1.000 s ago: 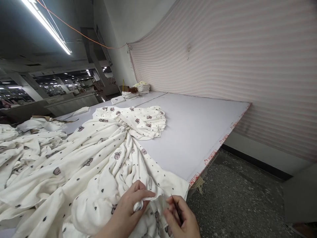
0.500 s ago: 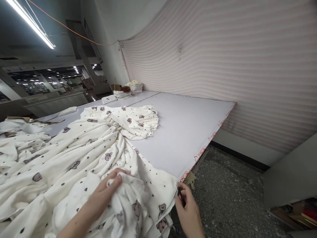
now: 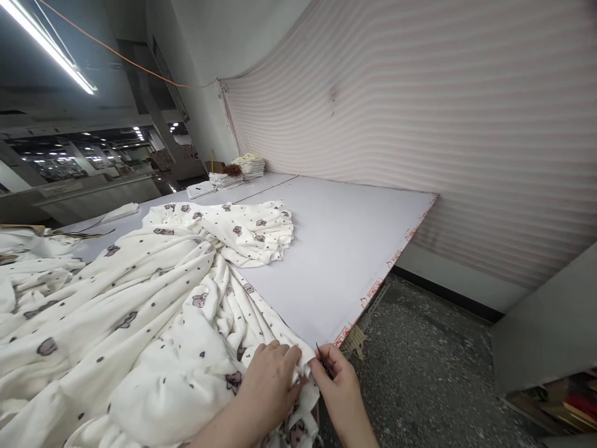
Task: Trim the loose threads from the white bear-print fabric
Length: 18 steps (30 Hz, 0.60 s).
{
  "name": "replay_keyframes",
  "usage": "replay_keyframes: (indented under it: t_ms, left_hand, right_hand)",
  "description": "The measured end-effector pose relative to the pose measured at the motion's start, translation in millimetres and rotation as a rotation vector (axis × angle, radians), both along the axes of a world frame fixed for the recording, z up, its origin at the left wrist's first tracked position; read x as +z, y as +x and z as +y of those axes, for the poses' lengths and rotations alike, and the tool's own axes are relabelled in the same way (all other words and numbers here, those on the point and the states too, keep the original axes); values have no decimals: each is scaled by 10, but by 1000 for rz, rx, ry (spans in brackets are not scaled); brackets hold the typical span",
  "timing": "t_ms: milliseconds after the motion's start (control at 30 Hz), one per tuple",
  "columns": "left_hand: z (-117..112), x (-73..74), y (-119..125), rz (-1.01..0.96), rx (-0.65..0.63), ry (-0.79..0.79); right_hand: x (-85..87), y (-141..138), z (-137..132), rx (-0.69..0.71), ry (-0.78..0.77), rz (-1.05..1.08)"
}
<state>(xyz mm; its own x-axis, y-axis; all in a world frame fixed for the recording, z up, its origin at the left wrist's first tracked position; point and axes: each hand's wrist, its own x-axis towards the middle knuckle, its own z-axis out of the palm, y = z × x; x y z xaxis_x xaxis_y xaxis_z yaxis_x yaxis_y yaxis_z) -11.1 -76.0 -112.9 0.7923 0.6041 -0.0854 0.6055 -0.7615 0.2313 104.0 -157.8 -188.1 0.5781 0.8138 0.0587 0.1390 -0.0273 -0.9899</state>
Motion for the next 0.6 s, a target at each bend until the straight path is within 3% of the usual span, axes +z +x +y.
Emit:
replay_keyframes:
  t_ms: [100,200,300,367,467,600]
  left_hand:
    - [76,110,-90,-150,75,-184]
    - [206,266,-240,-268,222,-608]
    - [317,282,-357,-317,471,-903]
    - [365,227,-401,-392,529,-1012]
    - [388,168,-420,-425,499,-1030]
    - [327,215,-382,-342,296,-799]
  right_hand:
    - [38,-26,17,-139,34,-173]
    - [51,-18,89,-253,72,-419]
    - [92,-47,143,-174,111,-454]
    - [134,-87,144,-21,158,-373]
    - [177,-150,132,133,242,-271]
    - [196,-210,156,116,170,-194]
